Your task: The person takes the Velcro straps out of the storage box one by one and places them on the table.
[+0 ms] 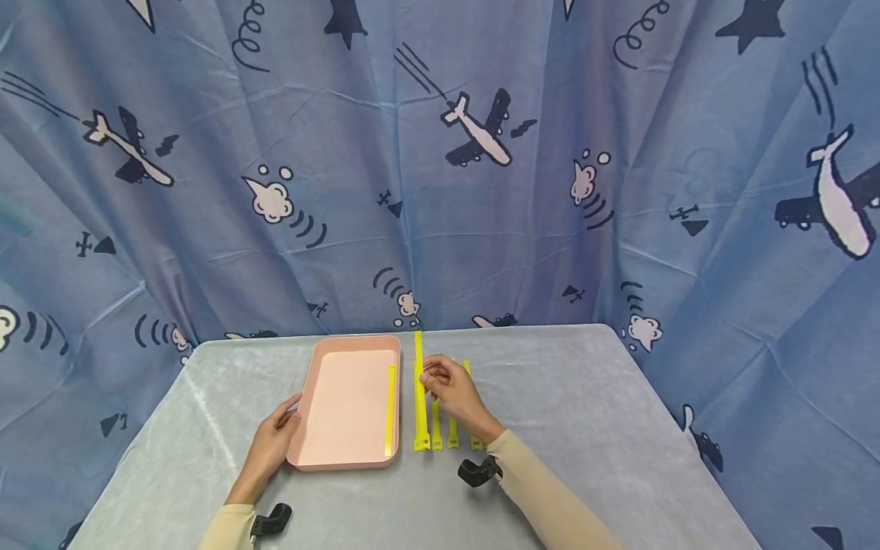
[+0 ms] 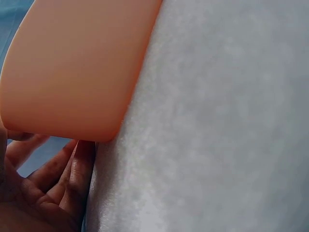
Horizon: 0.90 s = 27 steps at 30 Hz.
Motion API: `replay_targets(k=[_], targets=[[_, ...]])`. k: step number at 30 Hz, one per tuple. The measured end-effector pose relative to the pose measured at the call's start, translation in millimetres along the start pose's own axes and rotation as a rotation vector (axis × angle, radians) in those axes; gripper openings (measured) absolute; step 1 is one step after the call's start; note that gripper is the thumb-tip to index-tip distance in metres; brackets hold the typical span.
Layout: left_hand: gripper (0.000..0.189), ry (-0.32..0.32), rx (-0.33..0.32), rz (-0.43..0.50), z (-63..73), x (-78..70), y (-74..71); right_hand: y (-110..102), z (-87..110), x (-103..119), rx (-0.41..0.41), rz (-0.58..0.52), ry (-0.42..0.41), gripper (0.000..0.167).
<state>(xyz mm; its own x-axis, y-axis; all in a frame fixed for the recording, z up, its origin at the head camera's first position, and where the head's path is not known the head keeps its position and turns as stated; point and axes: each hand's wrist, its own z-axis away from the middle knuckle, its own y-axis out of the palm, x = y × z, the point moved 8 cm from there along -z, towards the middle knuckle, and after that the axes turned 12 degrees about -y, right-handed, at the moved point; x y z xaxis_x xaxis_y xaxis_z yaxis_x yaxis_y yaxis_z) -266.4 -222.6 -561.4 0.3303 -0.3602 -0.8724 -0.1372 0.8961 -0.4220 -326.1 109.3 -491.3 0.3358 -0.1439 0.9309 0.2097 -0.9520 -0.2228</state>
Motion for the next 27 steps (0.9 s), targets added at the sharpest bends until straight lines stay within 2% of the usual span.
replay_targets(k=[5, 9, 19, 27], targets=[[0.044, 0.007, 0.0, 0.001, 0.2, -1.5, -0.7, -17, 3.6, -7, -0.019, -0.026, 0.045, 0.028], [0.044, 0.003, 0.004, -0.002, -0.1, -2.0, -0.1, -31, 8.8, -10, -0.024, -0.053, 0.046, 0.03], [0.044, 0.006, -0.01, -0.004, -0.6, -2.1, -0.5, -66, 17.2, -31, -0.081, 0.008, 0.101, 0.031], [0.044, -0.005, -0.005, -0.011, -0.2, -1.3, 0.2, -90, 23.2, -43, -0.09, 0.04, 0.15, 0.03]])
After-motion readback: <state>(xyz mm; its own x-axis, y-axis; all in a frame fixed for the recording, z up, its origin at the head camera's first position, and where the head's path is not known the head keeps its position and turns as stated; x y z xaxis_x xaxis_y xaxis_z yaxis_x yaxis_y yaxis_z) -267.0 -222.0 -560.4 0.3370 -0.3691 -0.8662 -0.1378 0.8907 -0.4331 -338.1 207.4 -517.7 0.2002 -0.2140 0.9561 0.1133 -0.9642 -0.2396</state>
